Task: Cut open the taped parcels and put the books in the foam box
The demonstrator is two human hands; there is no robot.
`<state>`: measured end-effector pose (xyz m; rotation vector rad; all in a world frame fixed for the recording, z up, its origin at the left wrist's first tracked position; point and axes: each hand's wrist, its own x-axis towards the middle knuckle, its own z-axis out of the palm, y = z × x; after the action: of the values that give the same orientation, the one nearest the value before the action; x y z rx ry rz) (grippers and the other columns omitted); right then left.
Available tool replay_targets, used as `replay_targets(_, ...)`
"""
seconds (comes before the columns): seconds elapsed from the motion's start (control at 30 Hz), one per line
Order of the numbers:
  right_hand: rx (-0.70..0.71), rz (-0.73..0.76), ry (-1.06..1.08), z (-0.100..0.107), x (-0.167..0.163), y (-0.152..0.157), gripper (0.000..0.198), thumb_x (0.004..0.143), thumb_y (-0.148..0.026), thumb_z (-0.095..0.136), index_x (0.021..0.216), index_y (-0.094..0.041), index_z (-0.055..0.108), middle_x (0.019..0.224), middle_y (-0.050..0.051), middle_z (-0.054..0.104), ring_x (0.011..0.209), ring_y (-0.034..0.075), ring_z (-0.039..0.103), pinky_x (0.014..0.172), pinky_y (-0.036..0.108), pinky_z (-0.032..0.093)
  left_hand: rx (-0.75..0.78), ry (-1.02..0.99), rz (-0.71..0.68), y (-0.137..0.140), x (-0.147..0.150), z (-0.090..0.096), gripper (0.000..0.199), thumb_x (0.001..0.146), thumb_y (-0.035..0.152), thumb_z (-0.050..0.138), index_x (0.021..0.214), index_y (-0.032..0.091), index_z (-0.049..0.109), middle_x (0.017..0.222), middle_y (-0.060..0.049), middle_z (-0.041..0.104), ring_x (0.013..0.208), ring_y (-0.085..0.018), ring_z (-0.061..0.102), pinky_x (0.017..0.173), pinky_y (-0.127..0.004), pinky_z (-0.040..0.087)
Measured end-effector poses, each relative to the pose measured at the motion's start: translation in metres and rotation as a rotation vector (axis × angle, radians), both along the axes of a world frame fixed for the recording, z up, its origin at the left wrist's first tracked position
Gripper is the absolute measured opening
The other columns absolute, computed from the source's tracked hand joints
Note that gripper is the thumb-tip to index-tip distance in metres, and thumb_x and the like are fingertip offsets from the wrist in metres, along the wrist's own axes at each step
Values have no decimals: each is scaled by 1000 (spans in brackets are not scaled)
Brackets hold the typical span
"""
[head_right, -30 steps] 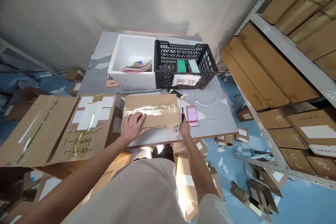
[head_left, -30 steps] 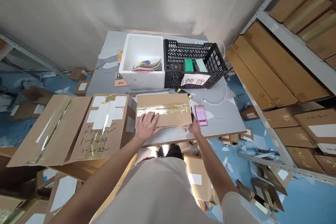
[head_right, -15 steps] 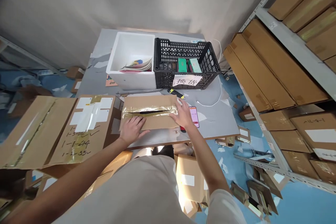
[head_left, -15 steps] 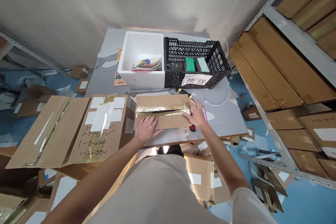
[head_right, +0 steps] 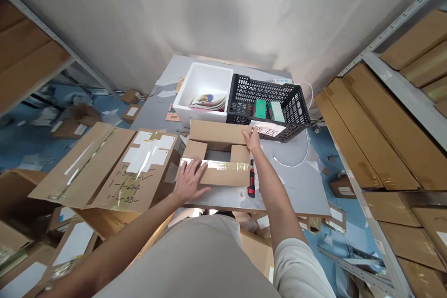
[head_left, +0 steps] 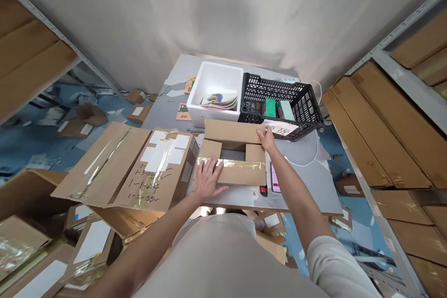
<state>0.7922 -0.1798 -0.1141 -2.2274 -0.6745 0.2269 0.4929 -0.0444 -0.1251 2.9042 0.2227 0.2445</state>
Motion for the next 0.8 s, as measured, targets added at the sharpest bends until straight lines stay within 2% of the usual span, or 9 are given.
replay_targets(0.1, 11, -50, 55, -9, -5, 3, 60, 88, -52, 35, 134, -13, 38, 118, 15, 59, 108, 26, 54, 94, 41, 40, -61, 5, 120, 6, 6, 5, 89, 75, 70, 43, 141, 12, 33, 146, -22, 29, 137, -37, 20, 109, -56, 15)
replay_targets(0.2, 13, -49, 53, -9, -10, -7, 62, 87, -49, 38, 138, -13, 32, 125, 17, 53, 116, 28, 48, 98, 44, 36, -74, 5, 197, 33, 24, 21, 73, 85, 60, 33, 140, 13, 33, 149, -19, 25, 139, -34, 18, 107, -57, 19)
replay_targets(0.3, -42, -99, 11, -3, -26, -26, 73, 84, -46, 44, 143, -10, 21, 133, 21, 42, 127, 31, 37, 102, 48, 32, -30, 33, 67, 76, 51, 42, 57, 91, 42, 25, 141, 16, 33, 147, -14, 32, 138, -27, 24, 110, -51, 19)
replay_targets(0.4, -59, -115, -144, 6, -55, -50, 73, 84, -42, 46, 144, -12, 19, 135, 20, 37, 128, 31, 33, 103, 47, 30, 13, 110, -52, 116, 74, 54, 55, 89, 36, 28, 141, 17, 34, 147, -11, 34, 137, -23, 27, 111, -46, 20)
replay_targets(0.47, -112, 40, -209, 13, -77, -64, 69, 82, -42, 51, 142, -16, 27, 132, 17, 41, 125, 30, 36, 103, 45, 31, 19, 154, -99, 132, 81, 54, 57, 88, 38, 29, 141, 18, 34, 148, -10, 32, 137, -23, 26, 111, -44, 22)
replay_targets(0.53, -238, 272, -200, 22, -96, -74, 73, 76, -43, 61, 138, -18, 34, 129, 15, 46, 121, 30, 40, 100, 44, 34, 1, 195, -150, 139, 85, 51, 59, 89, 42, 26, 142, 16, 32, 150, -10, 28, 138, -23, 24, 110, -43, 23)
replay_targets(0.6, -346, 411, -220, 30, -113, -84, 72, 73, -40, 67, 135, -18, 38, 120, 14, 52, 112, 29, 46, 93, 43, 39, -31, 242, -191, 141, 85, 48, 63, 89, 46, 22, 143, 13, 28, 152, -11, 24, 139, -24, 20, 109, -43, 24)
replay_targets(0.73, -363, 430, -525, 29, -155, -112, 24, 87, -19, 48, 109, -17, 58, 94, 10, 61, 93, 24, 54, 84, 40, 44, -60, 379, -137, 136, 85, 46, 84, 83, 65, 25, 147, 12, 15, 154, -14, 13, 141, -29, 10, 110, -49, 17)
replay_targets(0.8, -324, 468, -661, 16, -183, -127, 30, 89, -10, 38, 108, -17, 60, 101, 11, 63, 101, 24, 55, 91, 42, 43, -47, 439, -70, 129, 83, 44, 101, 73, 77, 33, 148, 13, 7, 154, -15, 6, 141, -35, 4, 110, -56, 11)
